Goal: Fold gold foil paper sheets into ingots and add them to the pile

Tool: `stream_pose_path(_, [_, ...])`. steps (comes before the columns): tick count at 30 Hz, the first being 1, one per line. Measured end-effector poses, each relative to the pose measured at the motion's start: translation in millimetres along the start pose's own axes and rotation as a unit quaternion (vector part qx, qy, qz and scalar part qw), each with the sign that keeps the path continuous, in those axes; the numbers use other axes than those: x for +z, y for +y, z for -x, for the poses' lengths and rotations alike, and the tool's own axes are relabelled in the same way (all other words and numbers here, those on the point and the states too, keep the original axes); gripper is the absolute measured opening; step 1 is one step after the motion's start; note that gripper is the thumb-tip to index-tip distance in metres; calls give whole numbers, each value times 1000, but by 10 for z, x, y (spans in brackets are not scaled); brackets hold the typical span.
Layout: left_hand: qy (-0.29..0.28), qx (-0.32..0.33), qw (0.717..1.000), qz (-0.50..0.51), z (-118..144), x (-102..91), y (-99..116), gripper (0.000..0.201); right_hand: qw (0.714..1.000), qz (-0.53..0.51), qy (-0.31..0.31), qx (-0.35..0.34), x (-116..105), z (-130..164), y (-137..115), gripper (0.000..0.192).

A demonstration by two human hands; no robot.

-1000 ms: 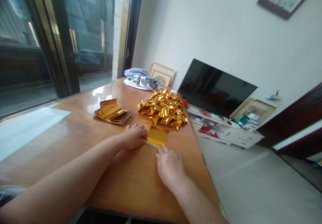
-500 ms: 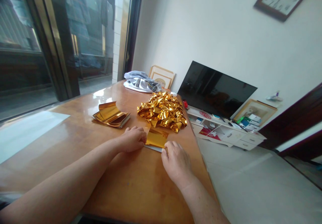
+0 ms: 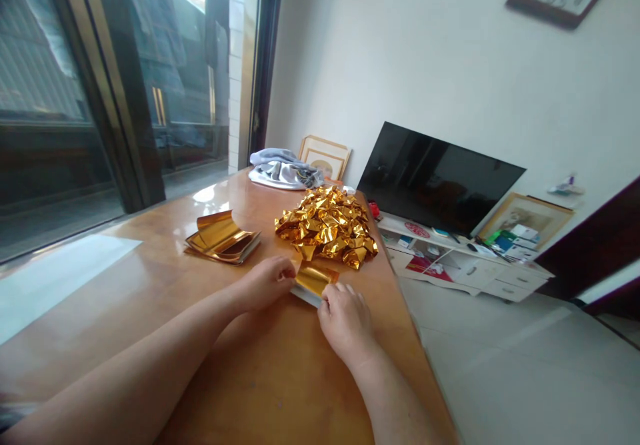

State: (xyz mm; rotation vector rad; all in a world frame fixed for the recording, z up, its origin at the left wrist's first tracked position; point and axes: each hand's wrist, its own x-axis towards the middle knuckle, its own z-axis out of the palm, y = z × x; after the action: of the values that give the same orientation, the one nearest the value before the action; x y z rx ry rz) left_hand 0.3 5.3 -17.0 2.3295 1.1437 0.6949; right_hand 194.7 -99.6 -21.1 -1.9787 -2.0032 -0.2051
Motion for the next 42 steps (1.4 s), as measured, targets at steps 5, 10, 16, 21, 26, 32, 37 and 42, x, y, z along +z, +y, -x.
stream_pose_path(5, [53,-104,980,159,-6,67,51,46,996,-60,53,41,-36,-5,33,7])
stream_pose_path(10, [-14,-106,961,254,68,97,155,56,993,-74,79,36,-57,36,-87,8])
stream_pose_path(16, [-63,-100,916,383,101,107,263,40,994,-62,93,-17,-34,68,-259,11])
stream_pose_path(21, [-93,-97,872,470,119,109,337,17,992,-92,82,-36,-7,70,-285,12])
stream_pose_path(26, [-85,-83,848,516,111,134,332,15,978,-190,71,-42,-8,76,-282,14])
stream_pose_path(32, [-61,-33,867,493,60,164,280,18,911,-403,72,54,43,34,-175,29])
stream_pose_path(37, [22,20,955,296,63,124,216,12,778,-591,28,211,101,-38,-48,42])
stream_pose_path(42, [67,133,989,-16,131,-10,253,12,613,-740,-53,272,51,-108,37,47])
